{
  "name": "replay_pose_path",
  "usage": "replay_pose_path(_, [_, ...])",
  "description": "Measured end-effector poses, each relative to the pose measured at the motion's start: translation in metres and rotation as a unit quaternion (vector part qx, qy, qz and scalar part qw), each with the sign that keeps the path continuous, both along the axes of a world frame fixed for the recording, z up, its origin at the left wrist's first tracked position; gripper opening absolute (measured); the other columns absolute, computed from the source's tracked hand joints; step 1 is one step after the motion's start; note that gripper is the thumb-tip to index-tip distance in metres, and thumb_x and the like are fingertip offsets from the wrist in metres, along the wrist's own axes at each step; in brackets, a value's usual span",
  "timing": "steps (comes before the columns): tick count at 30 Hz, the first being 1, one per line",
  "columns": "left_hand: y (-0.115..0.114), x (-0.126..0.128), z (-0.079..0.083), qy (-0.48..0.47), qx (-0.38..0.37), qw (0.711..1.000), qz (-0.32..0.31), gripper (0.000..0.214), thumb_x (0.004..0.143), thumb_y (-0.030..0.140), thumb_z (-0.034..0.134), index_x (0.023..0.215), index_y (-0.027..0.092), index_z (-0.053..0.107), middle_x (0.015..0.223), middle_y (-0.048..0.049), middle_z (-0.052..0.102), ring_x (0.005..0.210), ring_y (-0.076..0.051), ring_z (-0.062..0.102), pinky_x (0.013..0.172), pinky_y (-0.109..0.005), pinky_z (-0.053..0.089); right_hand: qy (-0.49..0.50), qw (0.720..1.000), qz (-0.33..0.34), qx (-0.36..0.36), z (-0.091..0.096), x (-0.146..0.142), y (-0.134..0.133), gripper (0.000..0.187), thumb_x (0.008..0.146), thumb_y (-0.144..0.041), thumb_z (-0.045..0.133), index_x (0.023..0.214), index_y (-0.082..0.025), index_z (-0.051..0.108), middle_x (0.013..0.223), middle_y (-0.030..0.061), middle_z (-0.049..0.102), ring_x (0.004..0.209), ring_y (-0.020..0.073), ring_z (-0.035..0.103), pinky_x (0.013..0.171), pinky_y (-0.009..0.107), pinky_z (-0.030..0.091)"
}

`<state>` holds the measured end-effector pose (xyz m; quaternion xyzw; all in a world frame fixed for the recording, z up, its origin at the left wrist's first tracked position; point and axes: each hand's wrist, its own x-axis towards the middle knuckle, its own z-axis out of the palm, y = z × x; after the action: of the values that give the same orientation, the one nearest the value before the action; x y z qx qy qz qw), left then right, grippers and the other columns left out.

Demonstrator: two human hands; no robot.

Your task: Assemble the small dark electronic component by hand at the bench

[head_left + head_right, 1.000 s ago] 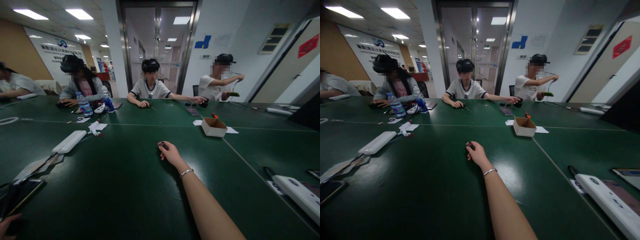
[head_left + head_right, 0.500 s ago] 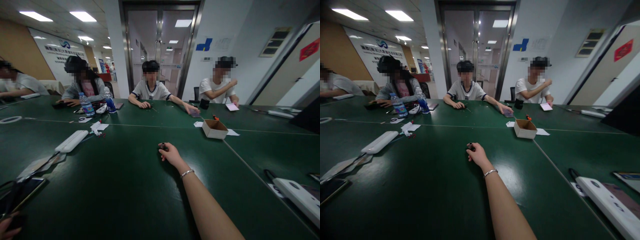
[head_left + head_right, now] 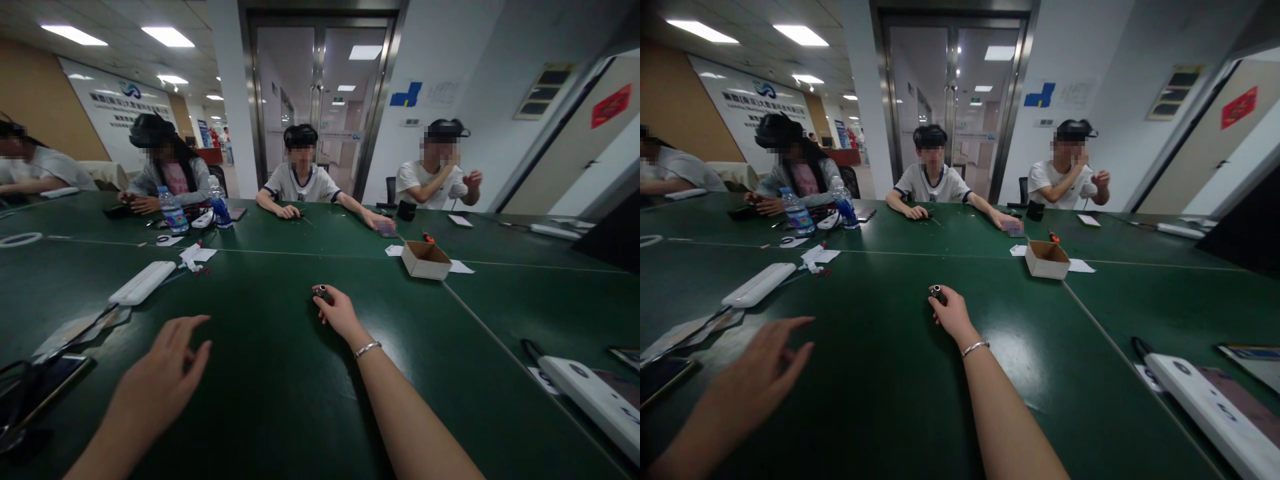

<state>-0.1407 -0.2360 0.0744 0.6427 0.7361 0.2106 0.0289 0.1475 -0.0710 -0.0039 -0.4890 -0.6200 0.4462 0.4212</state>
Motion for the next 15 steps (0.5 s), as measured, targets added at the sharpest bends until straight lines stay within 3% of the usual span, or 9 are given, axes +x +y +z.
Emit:
replay_pose_path(4, [0.056, 0.056, -0.012, -0.06, -0.056, 0.984, -0.156, 0.035, 0.088, 0.041, 0.041, 0.117, 0.028, 0.056, 0.12, -0.0052, 0.054, 0.076, -0.015, 0.061, 0.067, -0.031, 0.051, -0.01, 1.0, 0.005, 0.012, -0.003, 0.001, 0.001, 0.031, 0.083, -0.029, 0.059, 0.112, -0.019, 0.062, 0.08, 0.0018, 0.064, 0.047, 0.0088, 0.056, 0.036, 0.017, 0.044])
replay_pose_path(10, [0.125, 0.122, -0.046, -0.278, 0.024, 0.946, -0.168, 0.044, 0.088, 0.037, 0.048, 0.129, 0.024, 0.046, 0.118, -0.0094, 0.053, 0.084, -0.016, 0.062, 0.071, -0.03, 0.053, -0.054, 0.995, 0.005, 0.082, -0.007, -0.001, 0.004, 0.026, 0.083, -0.03, 0.061, 0.105, -0.018, 0.064, 0.091, 0.0042, 0.064, 0.048, 0.0077, 0.053, 0.04, 0.019, 0.042])
replay_pose_path(15, [0.145, 0.145, -0.054, -0.28, 0.091, 0.918, -0.265, 0.04, 0.091, 0.031, 0.044, 0.131, 0.031, 0.05, 0.121, -0.007, 0.052, 0.108, -0.019, 0.056, 0.09, -0.034, 0.05, -0.093, 0.986, -0.004, 0.138, -0.007, -0.002, 0.008, 0.019, 0.083, -0.019, 0.058, 0.101, -0.017, 0.065, 0.088, 0.0034, 0.061, 0.054, 0.0083, 0.051, 0.049, 0.02, 0.042])
